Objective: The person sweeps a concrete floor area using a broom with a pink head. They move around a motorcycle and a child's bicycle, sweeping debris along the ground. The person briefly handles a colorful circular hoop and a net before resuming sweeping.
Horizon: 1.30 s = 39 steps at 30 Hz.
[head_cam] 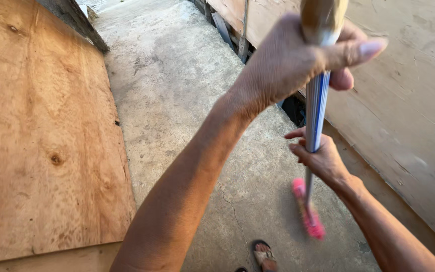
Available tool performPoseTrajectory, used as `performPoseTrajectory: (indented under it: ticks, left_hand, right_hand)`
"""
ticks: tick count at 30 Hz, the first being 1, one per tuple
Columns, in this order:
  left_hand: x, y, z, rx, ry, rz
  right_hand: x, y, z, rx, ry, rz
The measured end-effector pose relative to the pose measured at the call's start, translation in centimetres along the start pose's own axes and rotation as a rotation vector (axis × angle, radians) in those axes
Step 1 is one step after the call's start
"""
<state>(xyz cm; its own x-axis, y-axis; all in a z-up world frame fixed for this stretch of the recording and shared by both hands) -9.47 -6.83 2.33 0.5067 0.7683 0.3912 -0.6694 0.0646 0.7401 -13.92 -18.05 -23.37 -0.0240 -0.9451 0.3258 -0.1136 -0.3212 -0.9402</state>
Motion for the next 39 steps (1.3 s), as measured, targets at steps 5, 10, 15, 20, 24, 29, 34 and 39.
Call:
performPoseTrajectory:
  ticks: [5,10,15,20,24,29,34,39]
  left_hand:
    - [-4.0,5.0,-0.6,0.059,-0.094,0.064]
    - [-11.2,5.1,-2.0,0.072,-0.15,0.068]
    - [-21.2,2.1,-2.8,0.179,-0.28,-0.238]
    - [-26.1,2.3,-5.2,0.142,-0.124,-0.187]
    - [-23.3,4.3,-3.3,0.267,-0.053,-0.218]
    - [-15.4,13.4,-3.0,0.133,0.142,0.111]
    - [-15.7,16.4,-7.7,0.316,-0.015,0.295]
    - [-11.3,16.6,-16.1,0.598,0.136,0.306]
  right_hand:
    - [-6.6,-3.0,-5.6,-0.058,-0.203,0.088]
    - [-3.4,1.3,-8.2,-0.002,-0.204,0.07]
    - [9.6,10.4,-10.3,0.049,-0.037,-0.053]
    - [17.5,16.4,-13.0,-0.09,0.109,-0.188]
    - [17.3,13.7,-15.2,-0.151,0.036,-0.132]
    - [8.2,5.2,-16.8,-0.019,-0.212,0.004]
    - [-4.3,1.8,-20.2,0.121,-0.455,0.271]
    - [-13.0,2.2,-21.2,0.145,-0.483,0.328]
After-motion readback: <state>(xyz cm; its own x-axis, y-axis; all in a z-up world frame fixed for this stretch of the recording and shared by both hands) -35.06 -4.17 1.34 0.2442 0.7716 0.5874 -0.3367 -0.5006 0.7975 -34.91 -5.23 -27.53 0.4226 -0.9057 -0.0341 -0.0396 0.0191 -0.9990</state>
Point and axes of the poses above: each hand's wrist, its own z-axis towards the middle knuckle, its own x-axis out of the back of the hand, y = z × x, the point moved 9 cm from there along z, towards the middle knuckle, and after that the axes turned 7 degrees about z, right-handed, at the moved point
